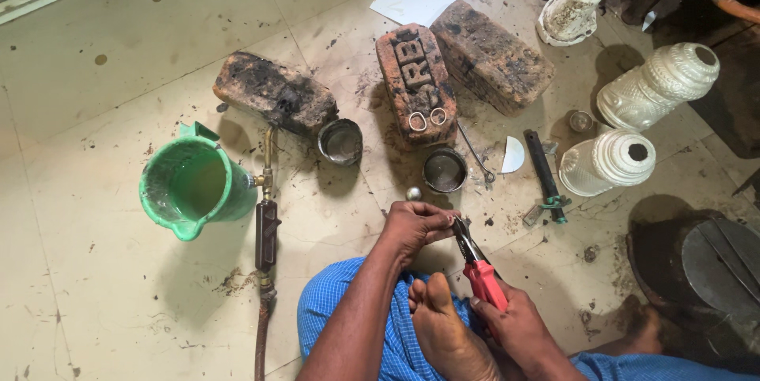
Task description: The person sits on the floor and uses a blowtorch to heat two metal rings placed on a brick. They use pliers to adjust the rings and a metal rod to apply material to the heated area.
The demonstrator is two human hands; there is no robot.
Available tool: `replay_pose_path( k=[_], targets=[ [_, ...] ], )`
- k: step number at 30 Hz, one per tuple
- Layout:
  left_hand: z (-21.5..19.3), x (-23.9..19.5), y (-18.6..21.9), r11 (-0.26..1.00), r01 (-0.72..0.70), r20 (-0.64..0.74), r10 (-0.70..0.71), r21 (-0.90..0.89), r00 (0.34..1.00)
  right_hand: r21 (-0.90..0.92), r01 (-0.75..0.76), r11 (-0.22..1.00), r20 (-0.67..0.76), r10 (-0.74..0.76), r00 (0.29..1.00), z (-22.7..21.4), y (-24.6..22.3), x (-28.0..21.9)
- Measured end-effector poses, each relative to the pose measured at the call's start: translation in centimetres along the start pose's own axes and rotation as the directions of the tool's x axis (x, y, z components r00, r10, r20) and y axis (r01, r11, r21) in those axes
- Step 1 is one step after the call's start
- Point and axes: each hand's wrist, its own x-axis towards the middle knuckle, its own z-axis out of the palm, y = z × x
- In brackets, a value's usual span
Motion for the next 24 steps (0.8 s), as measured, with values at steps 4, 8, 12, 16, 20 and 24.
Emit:
replay_pose_path(
  k=[4,8,12,16,20,24],
  targets=[
    [0.0,0.3,-0.1,0.999,-0.025,0.024,0.026,-0.044,0.999,0.018,-0.05,0.999,0.005,0.05,0.999,-0.1,-0.1,0.2],
    [0.2,0.4,-0.2,0.998,-0.03,0.02,0.031,-0.047,0.999,0.014,0.008,1.0,0.004,-0.008,1.0,0.0,0.8,0.7],
    [0.7,0.0,-0.1,0.988,-0.103,0.025,0.106,-0.112,0.994,0.058,0.012,0.998,0.005,-0.012,1.0,0.4,1.7,1.4],
    [1.0,-0.4,0.4,0.987,-0.132,-0.036,0.129,-0.092,0.991,0.161,-0.018,0.987,0.032,0.013,0.999,0.6,1.5,1.9],
    [1.0,-0.3,0.7,0.987,-0.134,-0.005,0.134,-0.083,0.991,0.073,0.036,0.997,-0.005,-0.036,0.999,0.7,1.0,1.8],
    [1.0,-0.2,0.4,0.989,-0.13,-0.007,0.129,-0.072,0.992,0.039,-0.044,0.998,-0.013,0.045,0.999,0.6,1.2,1.4]
  ],
)
